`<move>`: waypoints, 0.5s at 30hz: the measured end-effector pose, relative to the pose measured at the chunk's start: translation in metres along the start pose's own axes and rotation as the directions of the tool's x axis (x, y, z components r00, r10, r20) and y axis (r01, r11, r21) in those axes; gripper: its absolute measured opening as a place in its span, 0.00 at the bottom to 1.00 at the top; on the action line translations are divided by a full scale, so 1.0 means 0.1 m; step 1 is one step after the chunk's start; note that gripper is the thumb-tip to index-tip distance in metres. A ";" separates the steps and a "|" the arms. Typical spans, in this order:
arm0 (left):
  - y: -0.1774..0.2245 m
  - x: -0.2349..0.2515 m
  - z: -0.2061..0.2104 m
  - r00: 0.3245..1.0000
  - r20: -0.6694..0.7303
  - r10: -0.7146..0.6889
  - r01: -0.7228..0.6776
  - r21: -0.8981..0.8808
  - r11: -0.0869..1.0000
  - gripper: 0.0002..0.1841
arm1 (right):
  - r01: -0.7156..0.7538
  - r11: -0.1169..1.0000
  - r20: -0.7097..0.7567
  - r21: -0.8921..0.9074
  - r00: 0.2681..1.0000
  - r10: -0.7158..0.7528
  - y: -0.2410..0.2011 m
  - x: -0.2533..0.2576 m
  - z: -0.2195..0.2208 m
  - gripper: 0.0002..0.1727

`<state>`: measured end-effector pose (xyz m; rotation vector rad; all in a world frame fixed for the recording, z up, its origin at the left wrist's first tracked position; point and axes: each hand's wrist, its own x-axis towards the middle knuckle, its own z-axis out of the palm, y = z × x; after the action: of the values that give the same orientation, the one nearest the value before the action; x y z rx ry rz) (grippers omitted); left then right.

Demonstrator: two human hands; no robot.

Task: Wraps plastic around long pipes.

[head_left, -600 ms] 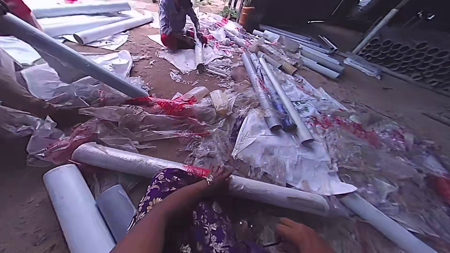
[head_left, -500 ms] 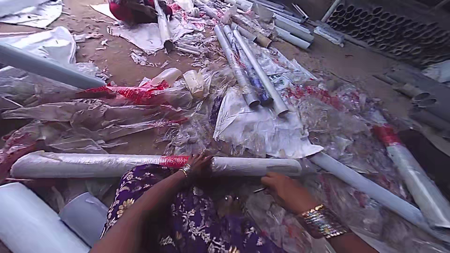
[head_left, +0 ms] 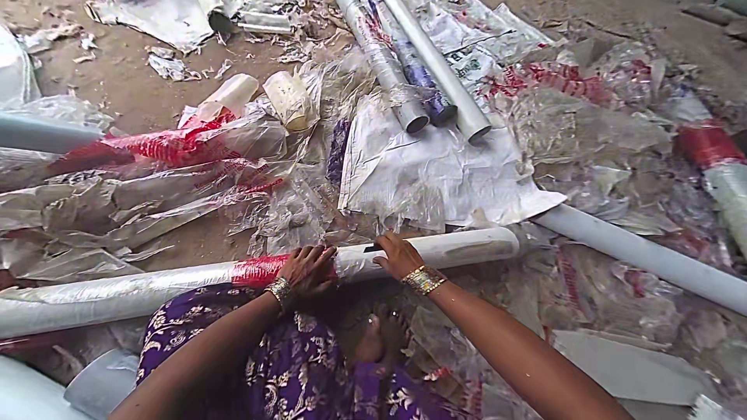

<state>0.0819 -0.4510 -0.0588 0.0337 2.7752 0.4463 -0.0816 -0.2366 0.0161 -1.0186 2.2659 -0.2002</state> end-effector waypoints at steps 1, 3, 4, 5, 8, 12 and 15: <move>0.01 0.00 0.00 1.000 0.001 -0.001 0.001 0.000 1.000 0.43 | -0.004 1.000 0.029 0.015 1.000 0.003 -0.05 0.04 0.06 0.24; 0.01 -0.01 -0.02 1.000 -0.002 -0.007 0.007 0.000 1.000 0.43 | -0.024 1.000 0.083 -0.013 0.996 0.025 -0.13 0.10 0.15 0.21; 0.02 -0.01 -0.02 1.000 -0.008 -0.009 0.009 0.002 1.000 0.43 | -0.040 0.999 0.092 -0.030 0.995 0.042 -0.16 0.11 0.19 0.19; 0.02 -0.01 -0.02 1.000 -0.017 -0.008 0.008 0.007 1.000 0.44 | -0.051 0.998 0.093 -0.039 0.994 0.054 -0.17 0.10 0.21 0.18; 0.03 -0.03 0.03 0.999 -0.050 -0.002 0.003 0.009 1.000 0.43 | -0.027 0.996 0.060 -0.081 0.998 0.031 -0.19 0.07 0.25 0.18; 0.03 -0.04 0.09 0.992 -0.129 0.008 -0.005 0.026 1.000 0.43 | 0.139 0.970 -0.039 -0.201 0.988 -0.150 -0.17 0.08 0.32 0.17; 0.04 -0.03 0.11 0.992 -0.127 0.006 -0.001 0.042 0.999 0.43 | 0.224 0.923 -0.039 -0.313 0.968 -0.248 -0.11 0.12 0.38 0.15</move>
<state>0.0883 -0.4440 -0.0661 0.0210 2.9096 0.4042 -0.0579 -0.2484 -0.0150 -1.4733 2.2850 0.0145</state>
